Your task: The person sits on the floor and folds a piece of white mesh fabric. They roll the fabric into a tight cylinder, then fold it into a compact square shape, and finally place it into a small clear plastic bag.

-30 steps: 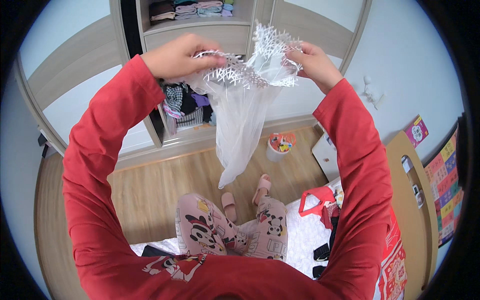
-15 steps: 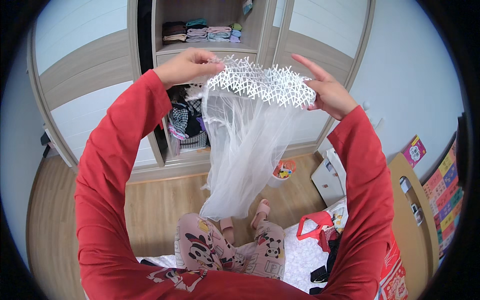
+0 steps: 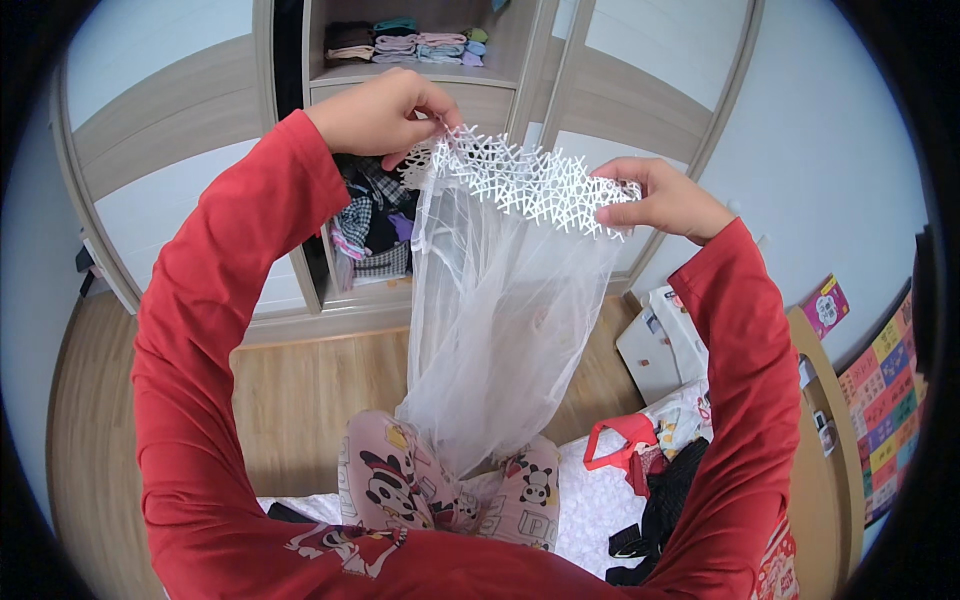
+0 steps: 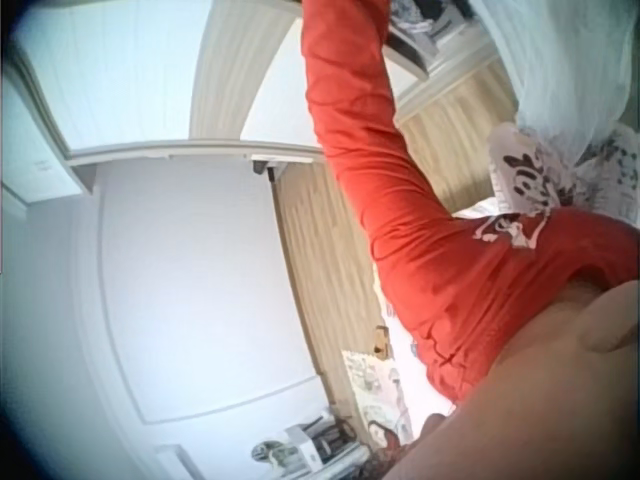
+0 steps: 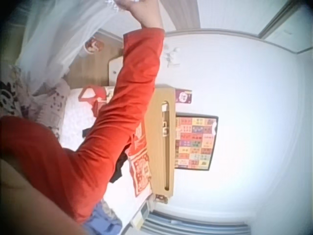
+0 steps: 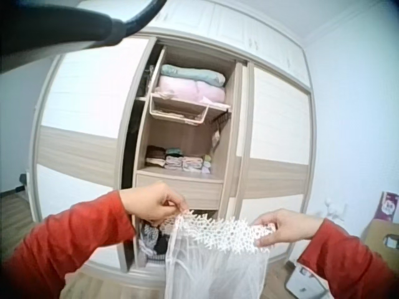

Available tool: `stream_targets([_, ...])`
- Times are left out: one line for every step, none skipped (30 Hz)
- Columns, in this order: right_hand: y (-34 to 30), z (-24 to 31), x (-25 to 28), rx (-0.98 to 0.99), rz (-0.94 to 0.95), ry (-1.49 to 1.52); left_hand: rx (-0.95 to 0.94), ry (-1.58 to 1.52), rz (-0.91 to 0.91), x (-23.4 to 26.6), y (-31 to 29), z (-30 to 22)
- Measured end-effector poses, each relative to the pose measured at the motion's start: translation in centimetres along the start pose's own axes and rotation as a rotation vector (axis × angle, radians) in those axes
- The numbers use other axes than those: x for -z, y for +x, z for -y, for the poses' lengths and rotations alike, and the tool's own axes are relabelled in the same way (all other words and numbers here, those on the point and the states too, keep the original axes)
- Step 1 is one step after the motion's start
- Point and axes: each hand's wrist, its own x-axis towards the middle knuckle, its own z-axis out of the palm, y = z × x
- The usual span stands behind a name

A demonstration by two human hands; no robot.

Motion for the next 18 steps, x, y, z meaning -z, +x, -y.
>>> stream_targets([0.0,-0.3,0.1,-0.033,-0.009,0.036,0.004,0.057,-0.006,-0.2,0.0,-0.2])
stream_targets([0.0,-0.7,0.2,-0.067,-0.018,0.071,-0.041,0.026,-0.046,-0.5,0.2,0.0])
stream_targets([0.1,-1.0,0.2,-0.094,-0.026,0.112,-0.082,0.001,-0.084,-0.9,0.3,0.6])
stream_targets([0.0,-1.0,0.0,-0.078,-0.016,0.161,-0.122,-0.024,-0.123,-1.2,0.3,1.1])
stream_targets([0.0,-1.1,-0.1,-0.062,-0.006,0.211,-0.183,0.025,-0.158,-1.3,0.5,1.5])
stream_targets([-0.1,-1.0,-0.2,-0.049,0.004,0.257,-0.247,0.070,-0.195,-1.4,0.8,2.0])
stream_targets([-0.2,-0.9,-0.4,-0.063,-0.018,0.289,-0.311,0.115,-0.232,-1.5,1.0,2.2])
stream_targets([-0.2,-0.8,-0.5,-0.077,-0.039,0.321,-0.365,0.146,-0.266,-1.8,1.0,2.4])
stream_targets([-0.3,-0.9,-0.6,-0.092,-0.061,0.356,-0.419,0.176,-0.299,-2.1,1.1,2.5])
stream_targets([-0.3,-1.0,-0.6,-0.082,-0.061,0.343,-0.472,0.206,-0.331,-2.3,1.2,2.5])
stream_targets([-0.3,-1.2,-0.6,-0.072,-0.061,0.330,-0.436,0.225,-0.333,-2.6,1.1,2.4])
stream_targets([-0.2,-1.3,-0.7,-0.060,-0.060,0.318,-0.399,0.246,-0.336,-2.7,0.9,2.1])
stream_targets([-0.3,-1.3,-0.8,-0.071,-0.103,0.338,-0.362,0.266,-0.339,-2.9,0.7,1.9])
stream_targets([-0.3,-1.3,-1.1,-0.081,-0.147,0.358,-0.263,0.156,-0.287,-3.0,0.7,2.0])
stream_targets([-0.3,-1.2,-1.2,-0.093,-0.190,0.376,-0.164,0.045,-0.236,-3.2,0.7,2.3])
stream_targets([-0.3,-1.3,-1.2,-0.077,-0.205,0.372,-0.066,-0.066,-0.184,-3.3,0.7,2.4])
stream_targets([-0.3,-1.5,-1.1,-0.060,-0.220,0.369,-0.027,-0.166,-0.162,-3.4,0.7,2.6])
stream_targets([-0.2,-1.7,-1.1,-0.043,-0.233,0.369,0.016,-0.264,-0.138,-3.4,0.8,2.7])
